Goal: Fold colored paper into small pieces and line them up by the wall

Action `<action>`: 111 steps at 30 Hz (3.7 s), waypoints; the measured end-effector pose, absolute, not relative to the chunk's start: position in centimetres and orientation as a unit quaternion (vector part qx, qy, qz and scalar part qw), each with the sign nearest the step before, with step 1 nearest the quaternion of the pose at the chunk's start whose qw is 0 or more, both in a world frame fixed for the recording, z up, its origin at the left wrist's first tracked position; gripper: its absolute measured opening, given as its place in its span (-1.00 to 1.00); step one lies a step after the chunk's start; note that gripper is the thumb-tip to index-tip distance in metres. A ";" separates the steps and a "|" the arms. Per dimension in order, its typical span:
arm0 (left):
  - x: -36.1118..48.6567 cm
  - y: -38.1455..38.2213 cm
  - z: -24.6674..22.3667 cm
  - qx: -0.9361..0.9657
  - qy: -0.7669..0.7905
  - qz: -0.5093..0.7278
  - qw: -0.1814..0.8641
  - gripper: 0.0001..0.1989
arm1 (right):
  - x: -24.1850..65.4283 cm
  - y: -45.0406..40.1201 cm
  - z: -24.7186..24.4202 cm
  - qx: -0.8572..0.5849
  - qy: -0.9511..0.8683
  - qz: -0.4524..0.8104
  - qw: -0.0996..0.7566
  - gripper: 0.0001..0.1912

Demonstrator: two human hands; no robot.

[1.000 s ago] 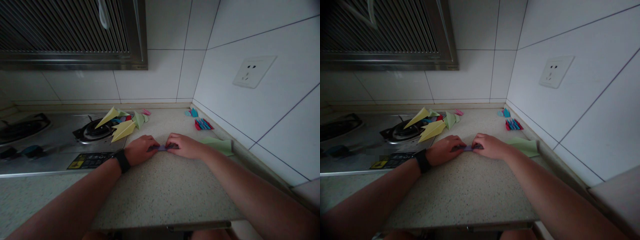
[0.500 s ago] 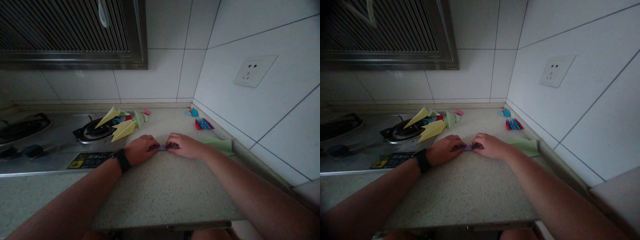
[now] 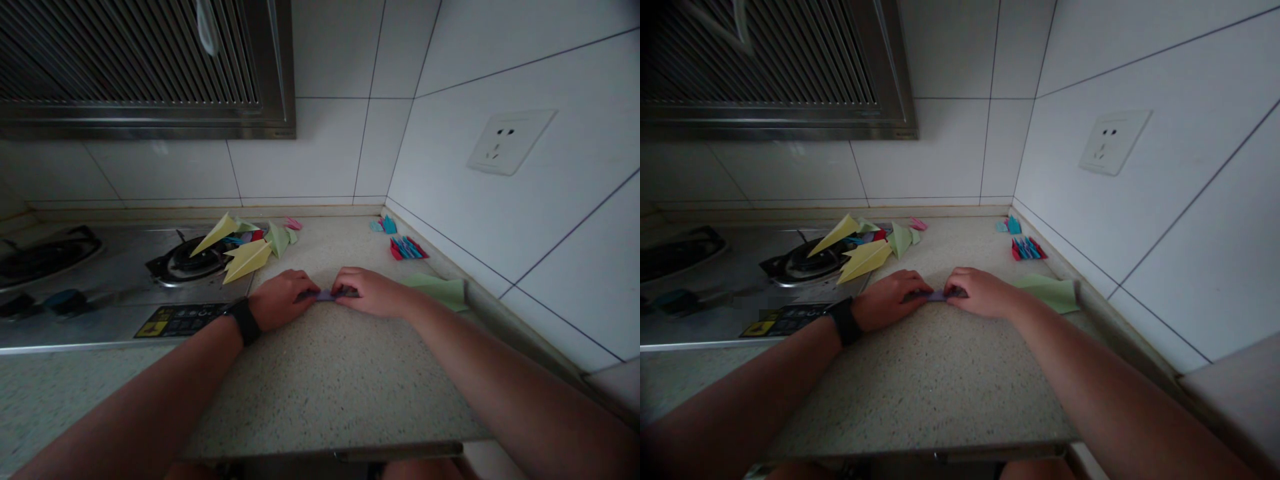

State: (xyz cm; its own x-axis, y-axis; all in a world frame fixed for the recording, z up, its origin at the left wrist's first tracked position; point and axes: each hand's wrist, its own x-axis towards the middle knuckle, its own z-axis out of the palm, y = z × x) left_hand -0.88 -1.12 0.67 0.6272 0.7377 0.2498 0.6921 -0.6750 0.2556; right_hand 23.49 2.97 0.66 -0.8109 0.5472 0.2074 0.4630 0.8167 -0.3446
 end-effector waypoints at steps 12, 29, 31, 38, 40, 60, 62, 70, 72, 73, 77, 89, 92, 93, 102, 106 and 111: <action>-0.9 -1.2 0.6 0.897 0.399 0.177 0.070 -0.75 | 23.6 2.9 0.7 -0.284 -0.932 0.164 0.155 -0.82; -0.7 -1.3 0.7 0.887 0.405 0.204 0.091 -0.81 | 23.3 2.5 1.0 -0.316 -0.923 0.156 0.154 -0.78; -0.7 -1.3 0.7 0.884 0.408 0.209 0.096 -0.83 | 23.3 2.5 1.1 -0.314 -0.924 0.154 0.157 -0.80; -0.6 -1.3 0.8 0.879 0.419 0.209 0.091 -0.86 | 23.3 2.4 1.1 -0.310 -0.926 0.149 0.158 -0.84; -0.6 -1.3 0.8 0.879 0.420 0.208 0.089 -0.87 | 23.3 2.4 1.1 -0.301 -0.928 0.149 0.161 -0.86; -0.6 -1.4 1.1 0.894 0.396 0.195 0.083 -0.89 | 23.5 2.7 0.8 -0.251 -0.941 0.155 0.168 -0.92; -0.6 -1.4 1.1 0.894 0.396 0.194 0.082 -0.89 | 23.5 2.7 0.8 -0.250 -0.941 0.157 0.166 -0.92; -0.6 -1.5 1.2 0.896 0.395 0.187 0.079 -0.89 | 23.4 2.8 0.8 -0.245 -0.942 0.159 0.164 -0.93; -0.6 -1.5 1.2 0.896 0.396 0.185 0.078 -0.89 | 23.5 2.8 0.8 -0.243 -0.943 0.159 0.163 -0.93; -0.6 -1.5 1.2 0.896 0.396 0.184 0.077 -0.89 | 23.5 2.8 0.8 -0.242 -0.943 0.159 0.162 -0.94; -0.5 -1.6 1.3 0.895 0.403 0.179 0.073 -0.88 | 23.5 2.9 0.8 -0.241 -0.944 0.158 0.160 -0.94; -0.6 -1.5 1.1 0.892 0.408 0.181 0.070 -0.88 | 23.6 2.9 0.9 -0.239 -0.944 0.156 0.164 -0.95; -0.7 -1.5 1.1 0.892 0.409 0.177 0.070 -0.88 | 23.7 3.0 0.9 -0.246 -0.943 0.153 0.164 -0.95; -0.7 -1.5 1.1 0.892 0.410 0.175 0.069 -0.89 | 23.7 3.0 0.9 -0.247 -0.943 0.151 0.165 -0.95; -0.7 -1.5 1.1 0.894 0.406 0.178 0.067 -0.90 | 23.7 3.2 0.8 -0.244 -0.943 0.154 0.165 -0.93; -0.7 -1.5 1.1 0.891 0.415 0.173 0.069 -0.90 | 23.8 3.2 0.7 -0.245 -0.942 0.159 0.164 -0.95; -0.7 -1.6 1.0 0.888 0.421 0.172 0.066 -0.90 | 23.8 3.3 0.6 -0.239 -0.942 0.164 0.169 -0.98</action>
